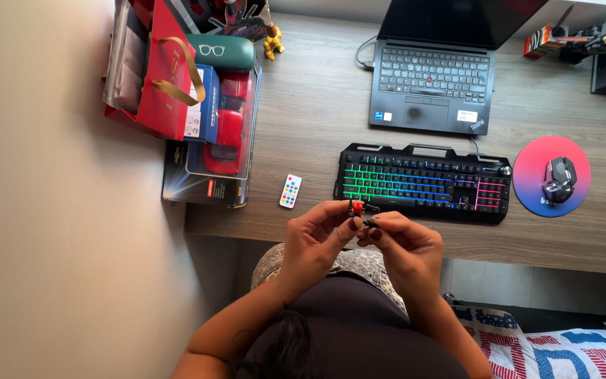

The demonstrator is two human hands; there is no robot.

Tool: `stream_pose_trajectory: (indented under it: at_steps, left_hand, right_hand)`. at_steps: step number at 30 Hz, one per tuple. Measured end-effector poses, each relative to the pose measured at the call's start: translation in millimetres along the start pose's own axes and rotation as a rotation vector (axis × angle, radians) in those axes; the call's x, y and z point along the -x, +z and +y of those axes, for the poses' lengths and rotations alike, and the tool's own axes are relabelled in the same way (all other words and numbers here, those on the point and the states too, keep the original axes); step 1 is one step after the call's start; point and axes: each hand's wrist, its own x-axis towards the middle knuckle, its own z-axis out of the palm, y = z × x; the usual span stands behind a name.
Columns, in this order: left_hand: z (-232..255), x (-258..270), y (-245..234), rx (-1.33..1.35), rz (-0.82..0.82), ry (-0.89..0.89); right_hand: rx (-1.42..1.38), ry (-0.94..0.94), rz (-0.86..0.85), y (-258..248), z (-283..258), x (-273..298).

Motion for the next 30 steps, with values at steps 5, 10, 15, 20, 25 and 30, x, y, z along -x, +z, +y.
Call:
stream_pose_trajectory:
  at_steps: [5,10,15,20,25,30]
  left_hand:
    - [7,-1,0,0.005,0.020,-0.097]
    - [6,0,1,0.008,0.023,-0.160]
    - [8,1,3,0.012,0.034,-0.205]
    - [7,1,5,0.038,0.055,-0.241]
    - [6,2,4,0.043,0.041,-0.249]
    - [-1,6,1,0.059,0.006,-0.143]
  right_hand:
    - [-0.271,0.160,-0.029,-14,6,3]
    - [-0.397,0.279,-0.011,-28,17,5]
    - [-0.567,0.436,0.009,-44,30,3]
    - [-0.789,0.559,-0.059,-72,63,12]
    - [-0.725,0.356,-0.248,-43,27,1]
    - [-0.410,0.098,-0.242,-29,7,-2]
